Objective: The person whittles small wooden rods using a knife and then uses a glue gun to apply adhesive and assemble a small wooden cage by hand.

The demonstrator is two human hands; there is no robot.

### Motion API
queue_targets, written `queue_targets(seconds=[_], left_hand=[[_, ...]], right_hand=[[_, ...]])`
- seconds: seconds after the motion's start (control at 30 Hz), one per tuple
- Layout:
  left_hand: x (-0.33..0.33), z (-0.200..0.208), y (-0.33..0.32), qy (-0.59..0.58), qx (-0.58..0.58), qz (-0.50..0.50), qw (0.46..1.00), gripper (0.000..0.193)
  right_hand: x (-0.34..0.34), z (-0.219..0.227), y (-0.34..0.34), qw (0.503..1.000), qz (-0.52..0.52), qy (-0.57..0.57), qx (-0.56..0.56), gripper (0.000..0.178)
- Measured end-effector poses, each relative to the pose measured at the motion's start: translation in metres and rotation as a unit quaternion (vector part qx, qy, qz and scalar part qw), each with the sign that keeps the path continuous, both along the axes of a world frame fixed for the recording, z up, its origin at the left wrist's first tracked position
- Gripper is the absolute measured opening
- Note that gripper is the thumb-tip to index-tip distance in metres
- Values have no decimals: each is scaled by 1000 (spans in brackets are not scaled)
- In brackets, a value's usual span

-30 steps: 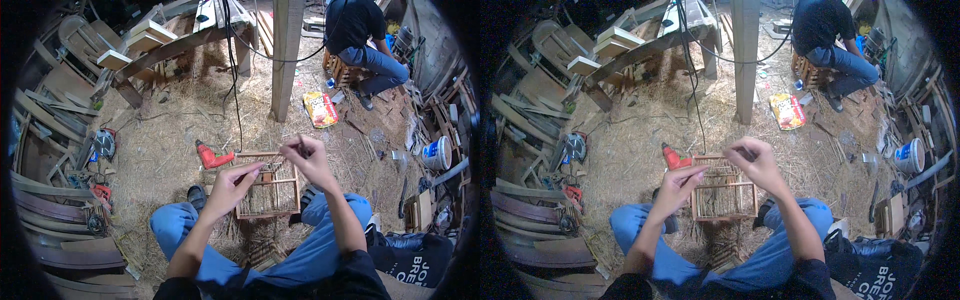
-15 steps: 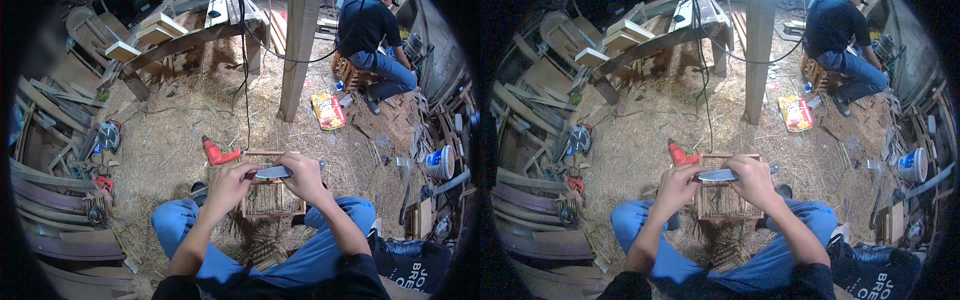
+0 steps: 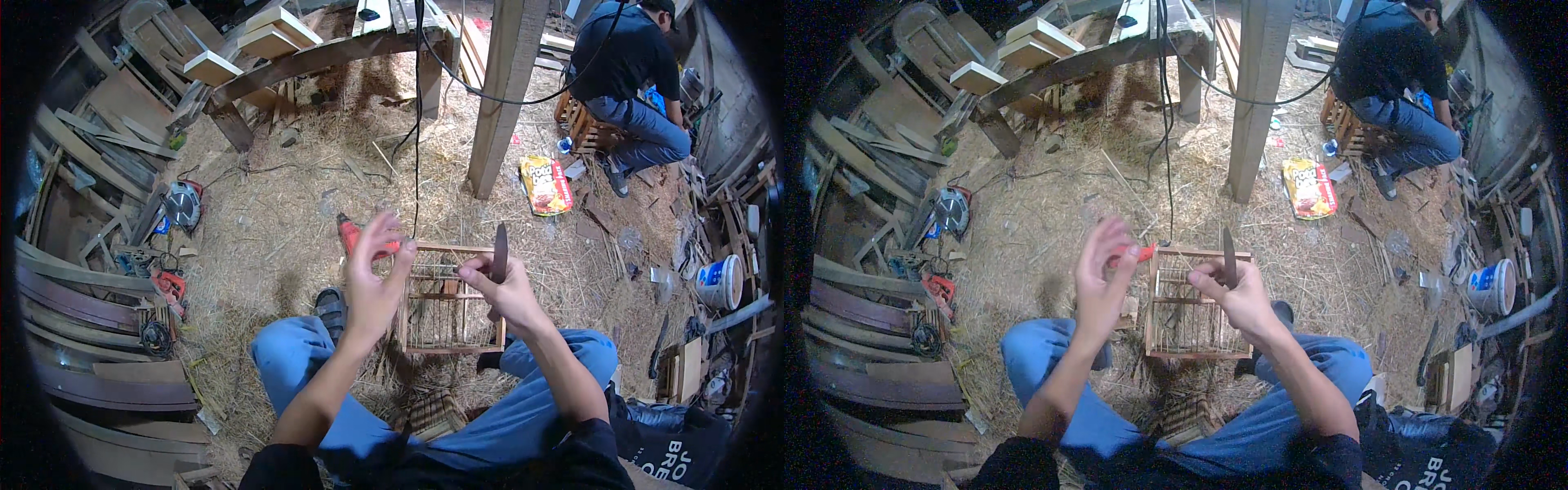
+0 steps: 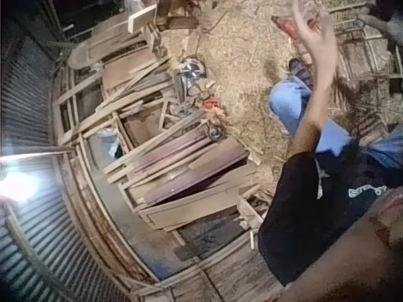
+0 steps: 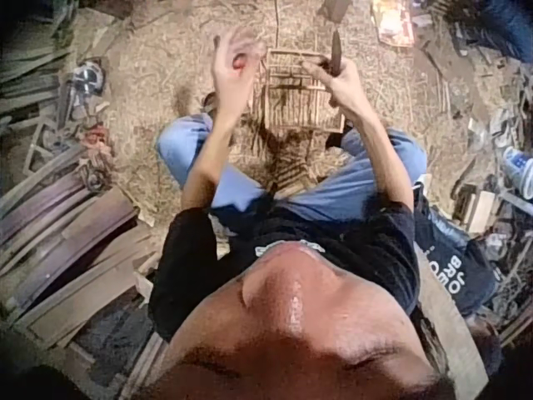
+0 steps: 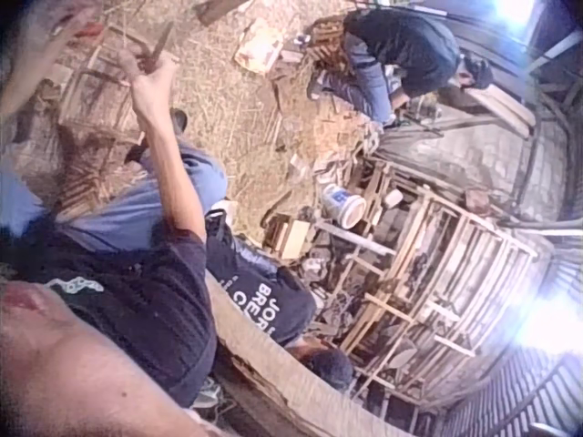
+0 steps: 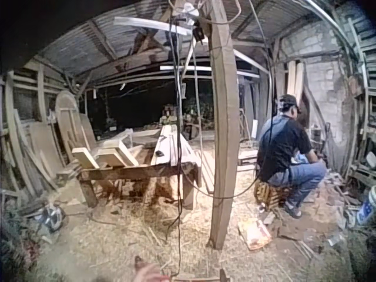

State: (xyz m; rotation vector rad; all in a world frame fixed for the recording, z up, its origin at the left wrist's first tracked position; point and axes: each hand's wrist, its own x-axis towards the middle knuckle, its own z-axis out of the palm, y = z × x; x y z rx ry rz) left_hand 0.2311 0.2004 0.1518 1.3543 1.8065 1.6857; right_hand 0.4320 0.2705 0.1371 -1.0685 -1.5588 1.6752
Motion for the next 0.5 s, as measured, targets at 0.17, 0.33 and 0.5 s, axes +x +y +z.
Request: queue_targets(seconds=[0.17,0.33,0.5], left_hand=[[12,-7,5,-328,-51,-190,924,44],[16,-11,6,-402,-24,-231,886,36],[19,-10,6,-515,23,-216,829,30]], right_hand=[[-2,2,-12,992,10,31,-125,21],[-10,-13,-20,972,36,115,-200,16],[-12,-23,-23,946,82,162,-268,16]])
